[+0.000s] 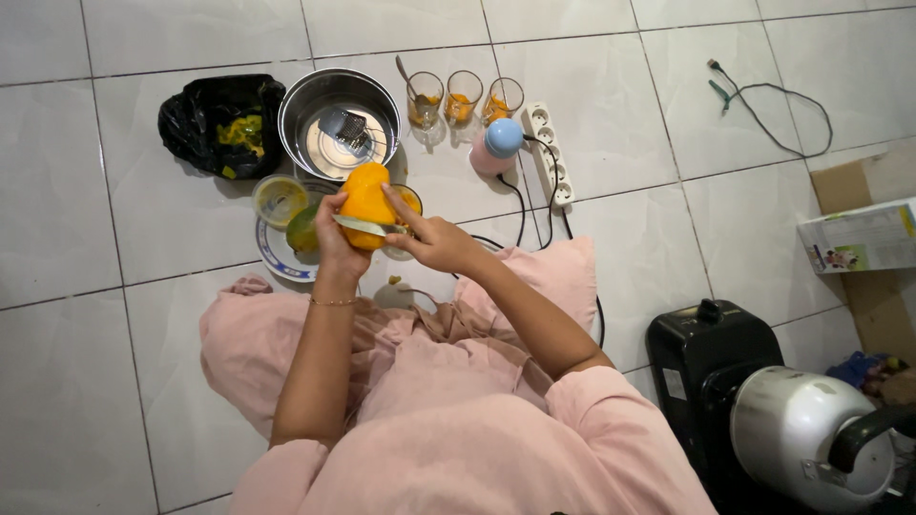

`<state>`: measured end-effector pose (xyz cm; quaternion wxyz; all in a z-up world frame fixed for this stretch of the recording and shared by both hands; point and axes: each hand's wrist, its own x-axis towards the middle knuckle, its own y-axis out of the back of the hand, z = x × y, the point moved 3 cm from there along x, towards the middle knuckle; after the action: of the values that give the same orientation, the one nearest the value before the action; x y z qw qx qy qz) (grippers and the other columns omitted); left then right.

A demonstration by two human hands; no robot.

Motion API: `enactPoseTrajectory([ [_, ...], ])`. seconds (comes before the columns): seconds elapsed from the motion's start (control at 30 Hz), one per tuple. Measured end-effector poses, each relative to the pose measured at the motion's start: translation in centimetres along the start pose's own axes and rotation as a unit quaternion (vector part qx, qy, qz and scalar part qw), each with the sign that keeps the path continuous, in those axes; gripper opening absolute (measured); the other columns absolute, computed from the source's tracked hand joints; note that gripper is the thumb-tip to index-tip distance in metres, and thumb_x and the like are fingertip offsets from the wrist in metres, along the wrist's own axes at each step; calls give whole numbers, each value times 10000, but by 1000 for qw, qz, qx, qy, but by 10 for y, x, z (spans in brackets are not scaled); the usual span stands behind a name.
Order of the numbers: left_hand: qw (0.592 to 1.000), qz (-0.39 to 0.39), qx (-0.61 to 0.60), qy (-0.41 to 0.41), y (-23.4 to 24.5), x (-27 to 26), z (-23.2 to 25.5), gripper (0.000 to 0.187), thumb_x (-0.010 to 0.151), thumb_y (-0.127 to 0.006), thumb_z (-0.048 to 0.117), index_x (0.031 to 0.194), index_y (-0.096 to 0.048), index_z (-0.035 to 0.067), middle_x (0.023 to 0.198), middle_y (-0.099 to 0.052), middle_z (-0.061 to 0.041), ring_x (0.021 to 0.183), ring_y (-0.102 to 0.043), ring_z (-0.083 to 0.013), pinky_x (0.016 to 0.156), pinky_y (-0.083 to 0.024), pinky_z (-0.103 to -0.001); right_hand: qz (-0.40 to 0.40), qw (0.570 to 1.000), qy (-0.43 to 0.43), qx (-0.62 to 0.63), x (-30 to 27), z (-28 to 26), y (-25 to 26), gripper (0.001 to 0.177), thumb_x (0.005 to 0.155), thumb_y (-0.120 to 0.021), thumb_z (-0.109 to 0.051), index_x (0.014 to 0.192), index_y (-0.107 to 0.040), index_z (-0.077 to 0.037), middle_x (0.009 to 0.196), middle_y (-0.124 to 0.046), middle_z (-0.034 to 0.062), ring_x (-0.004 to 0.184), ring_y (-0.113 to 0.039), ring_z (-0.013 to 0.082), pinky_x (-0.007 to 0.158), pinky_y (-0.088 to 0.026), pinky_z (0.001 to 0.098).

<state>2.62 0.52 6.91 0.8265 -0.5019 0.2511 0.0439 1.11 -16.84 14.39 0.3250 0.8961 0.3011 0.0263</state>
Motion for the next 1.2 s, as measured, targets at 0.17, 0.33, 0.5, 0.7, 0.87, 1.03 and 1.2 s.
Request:
enactPoseTrajectory([
  [0.17, 1000, 7, -4, 0, -3, -2, 2, 480, 882, -554, 353, 1266, -623, 74, 1181, -705, -86, 1056, -698, -251, 943, -567, -398, 4, 1000, 4, -5, 1, -1, 1, 846, 1019, -550, -496, 1671, -52, -287, 643, -644, 200, 624, -676, 377, 667, -512, 429],
  [0.33, 1000, -7, -3, -17, -8, -4, 5, 481, 882, -546, 333, 1282, -617, 75, 1205, -701, -83, 1085, -698, -240, 977, -567, -394, 9, 1000, 0, -24, 1, 1, 3, 861, 1006, -565, -502, 1662, -47, -295, 622, -635, 184, 607, -671, 368, 641, -506, 428],
  [0.5, 1000, -2, 2, -12, -7, -5, 2, 483, 886, -545, 339, 1268, -622, 54, 1196, -704, -99, 1074, -704, -255, 963, -577, -398, 10, 999, -8, -30, 2, 6, 1, 844, 1011, -559, -492, 1672, -67, -311, 625, -628, 202, 615, -666, 380, 651, -496, 443],
  [0.7, 1000, -16, -10, 8, -3, -4, 0, 474, 896, -549, 352, 1267, -621, 67, 1163, -704, -95, 1022, -706, -260, 878, -594, -402, 16, 999, 9, -36, 6, 12, 2, 833, 1019, -562, -505, 1663, -64, -322, 654, -651, 190, 648, -684, 377, 661, -514, 435],
  [0.87, 999, -11, 37, 13, 1, -4, 0, 477, 909, -523, 390, 1265, -627, 91, 1115, -709, -99, 920, -716, -276, 684, -603, -443, 2, 998, -22, -55, 8, 15, 3, 833, 1014, -555, -503, 1660, -59, -328, 633, -633, 199, 624, -675, 381, 647, -506, 440],
  [1.03, 998, -5, 54, 28, 5, -7, -2, 487, 922, -513, 402, 1269, -621, 78, 1122, -715, -118, 891, -729, -296, 600, -602, -480, 48, 998, -4, -42, 11, 21, 12, 773, 1035, -557, -450, 1657, -108, -349, 678, -661, 178, 660, -696, 371, 676, -522, 429],
  [1.2, 996, 53, 66, 34, 17, -2, 10, 557, 858, -499, 461, 1237, -638, 79, 1062, -732, -133, 797, -731, -340, 539, -592, -454, 116, 989, 89, -20, 11, 40, 11, 628, 1063, -530, -391, 1622, -245, -401, 1136, -760, 133, 786, -745, 343, 710, -573, 410],
])
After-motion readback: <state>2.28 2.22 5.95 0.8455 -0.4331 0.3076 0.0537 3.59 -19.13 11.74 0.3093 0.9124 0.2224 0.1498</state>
